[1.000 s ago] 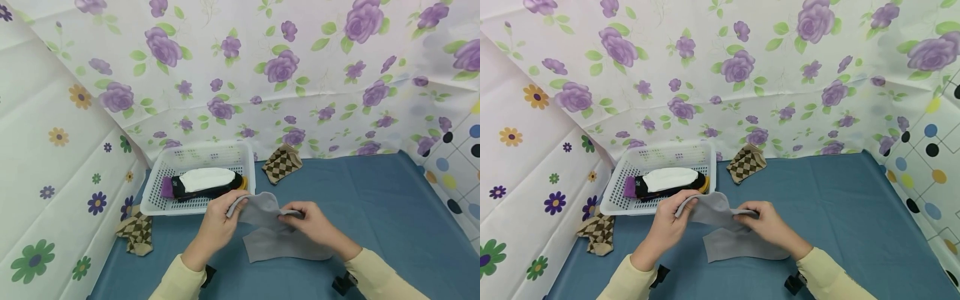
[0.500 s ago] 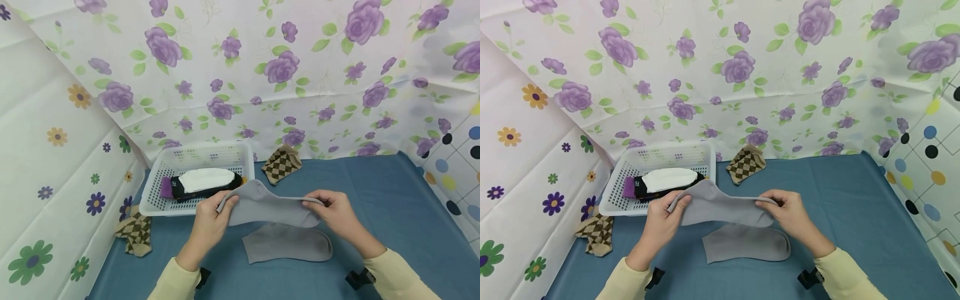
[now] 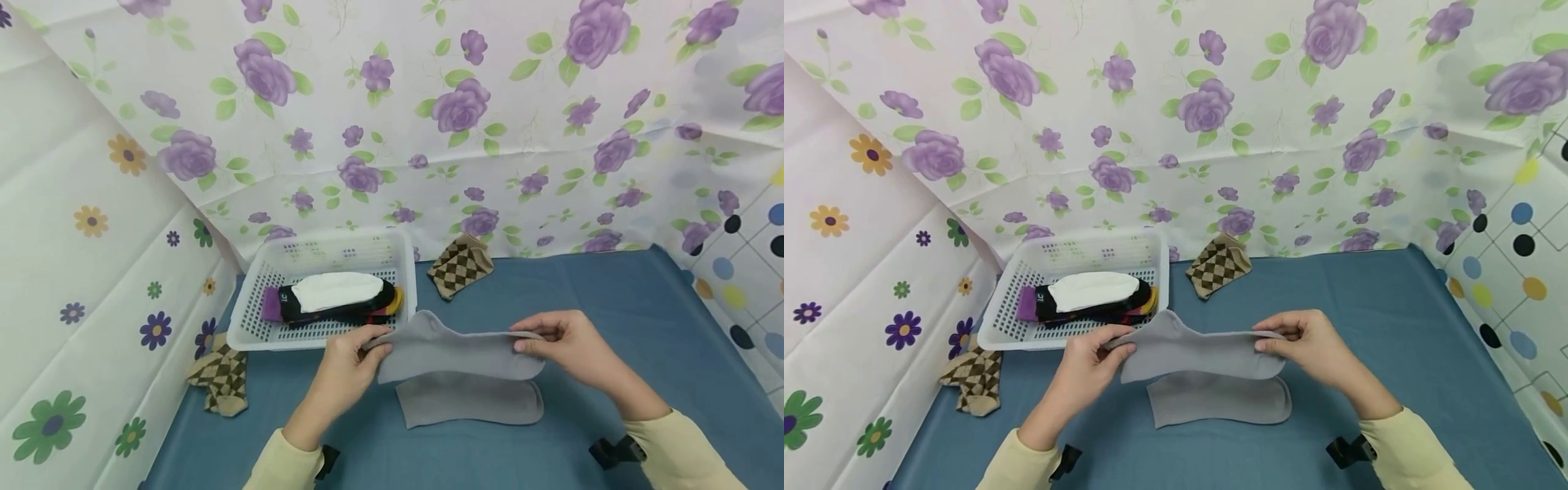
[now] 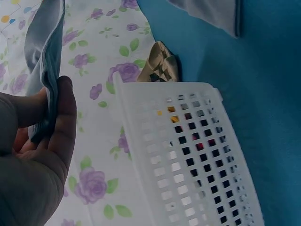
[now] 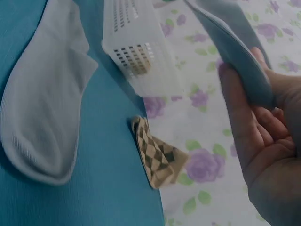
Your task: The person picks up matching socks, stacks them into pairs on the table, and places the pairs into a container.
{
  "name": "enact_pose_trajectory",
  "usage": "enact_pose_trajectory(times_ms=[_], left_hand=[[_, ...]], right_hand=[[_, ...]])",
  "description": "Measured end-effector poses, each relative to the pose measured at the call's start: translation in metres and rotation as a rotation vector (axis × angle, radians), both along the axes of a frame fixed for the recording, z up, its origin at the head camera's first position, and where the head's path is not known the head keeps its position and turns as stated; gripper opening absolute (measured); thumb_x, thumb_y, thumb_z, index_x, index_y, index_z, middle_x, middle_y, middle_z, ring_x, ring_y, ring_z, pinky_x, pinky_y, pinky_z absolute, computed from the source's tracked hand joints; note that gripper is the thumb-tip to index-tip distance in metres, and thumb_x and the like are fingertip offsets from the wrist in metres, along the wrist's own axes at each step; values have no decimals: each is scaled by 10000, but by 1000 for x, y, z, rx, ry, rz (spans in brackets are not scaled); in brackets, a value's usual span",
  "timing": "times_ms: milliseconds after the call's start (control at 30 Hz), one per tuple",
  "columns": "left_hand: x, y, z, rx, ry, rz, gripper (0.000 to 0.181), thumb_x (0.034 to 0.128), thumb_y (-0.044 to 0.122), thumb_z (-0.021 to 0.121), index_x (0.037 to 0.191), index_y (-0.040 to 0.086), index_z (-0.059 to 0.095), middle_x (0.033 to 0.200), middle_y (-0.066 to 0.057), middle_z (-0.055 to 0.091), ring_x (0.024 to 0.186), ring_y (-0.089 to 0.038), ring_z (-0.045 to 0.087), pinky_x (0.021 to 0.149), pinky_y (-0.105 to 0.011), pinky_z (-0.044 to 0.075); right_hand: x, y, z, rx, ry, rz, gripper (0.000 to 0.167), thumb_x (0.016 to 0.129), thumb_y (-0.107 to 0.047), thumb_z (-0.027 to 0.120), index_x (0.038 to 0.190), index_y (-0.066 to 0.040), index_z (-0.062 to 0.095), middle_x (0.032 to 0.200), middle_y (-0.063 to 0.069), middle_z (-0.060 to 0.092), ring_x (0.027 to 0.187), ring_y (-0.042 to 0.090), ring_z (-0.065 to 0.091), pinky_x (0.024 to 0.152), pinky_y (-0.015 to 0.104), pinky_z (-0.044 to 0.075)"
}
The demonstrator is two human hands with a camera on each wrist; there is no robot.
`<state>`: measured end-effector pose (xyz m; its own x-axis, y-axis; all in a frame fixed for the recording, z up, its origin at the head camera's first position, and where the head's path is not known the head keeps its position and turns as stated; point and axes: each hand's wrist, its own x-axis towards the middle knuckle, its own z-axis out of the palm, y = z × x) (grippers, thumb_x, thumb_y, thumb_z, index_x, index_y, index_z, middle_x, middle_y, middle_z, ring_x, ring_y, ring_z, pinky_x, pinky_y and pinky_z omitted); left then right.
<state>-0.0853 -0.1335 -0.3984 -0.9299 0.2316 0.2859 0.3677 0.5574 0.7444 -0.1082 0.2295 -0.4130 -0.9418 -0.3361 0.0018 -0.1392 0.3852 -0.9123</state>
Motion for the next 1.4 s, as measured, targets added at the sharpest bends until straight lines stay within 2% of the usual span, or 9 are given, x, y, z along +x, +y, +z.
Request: enact_pose_trajectory(times_ms=[167, 300, 400, 500, 633, 733, 900, 1033, 1400], left_hand=[[7, 5, -12, 81, 2, -11, 168, 872, 99, 654, 928, 166, 510, 775, 58, 548, 540, -55, 430, 462, -200, 389], [12, 11, -22, 82, 34, -43, 167, 882, 43, 625, 796, 183, 596, 762, 85, 588, 619, -35, 518, 518, -186, 446], [14, 14, -28, 65, -21, -48, 209, 875, 40, 633, 858, 235, 706, 886, 119, 678, 746, -3, 613, 597, -182, 502], [15, 16, -33, 50, -106, -50, 206, 871, 96, 650, 974, 260, 721, 980, 130, 696, 801, 4, 640, 620, -192, 520], [15, 18, -41, 26, -192, -43, 199, 874, 150, 657, 1029, 262, 712, 1004, 111, 701, 713, -6, 616, 569, -210, 502], [14, 20, -47, 3, -239, -29, 191, 860, 192, 678, 1038, 256, 708, 911, 94, 705, 597, -37, 566, 508, -226, 471], [13, 25, -56, -5, -316, 12, 224, 790, 290, 748, 1007, 255, 702, 606, 60, 620, 453, -103, 510, 407, -257, 420], [12, 26, -63, -7, -353, 29, 294, 740, 284, 791, 1013, 240, 692, 520, 29, 565, 423, -125, 501, 388, -271, 416], [17, 28, -73, -43, -409, -7, 348, 740, 170, 791, 1070, 181, 681, 520, -8, 538, 410, -119, 469, 382, -267, 399]], right_hand=[[3, 10, -4, 25, 24, -34, 205, 865, -346, 650, 1005, -212, 717, 660, 44, 636, 500, 123, 512, 467, 298, 437], [4, 12, -6, 41, 33, -88, 207, 872, -369, 636, 1004, -231, 714, 646, 48, 610, 504, 149, 480, 459, 301, 410], [4, 14, -6, 24, 4, -67, 275, 843, -340, 676, 1086, -211, 689, 857, 41, 709, 639, 126, 628, 524, 302, 498], [6, 17, -6, 27, -31, -33, 308, 817, -299, 710, 1111, -214, 673, 1037, 43, 710, 602, 123, 636, 535, 312, 519], [8, 21, -12, 38, 26, 57, 131, 852, -215, 678, 979, -182, 688, 1211, 92, 629, 584, 121, 620, 531, 307, 503], [9, 22, -18, 73, 88, 115, 72, 872, -156, 650, 912, -186, 702, 1305, 105, 566, 865, 113, 673, 565, 288, 507], [11, 21, -28, 219, -46, 156, 233, 888, -138, 626, 1085, -236, 701, 1245, 71, 624, 896, 63, 649, 512, 269, 462], [14, 18, -32, 267, -158, 158, 274, 877, -179, 644, 1148, -208, 671, 1221, 97, 637, 714, 63, 625, 502, 274, 460], [24, 11, -46, 277, -157, 83, 265, 844, -288, 684, 1084, -180, 703, 1078, 65, 701, 683, 104, 654, 486, 279, 470]])
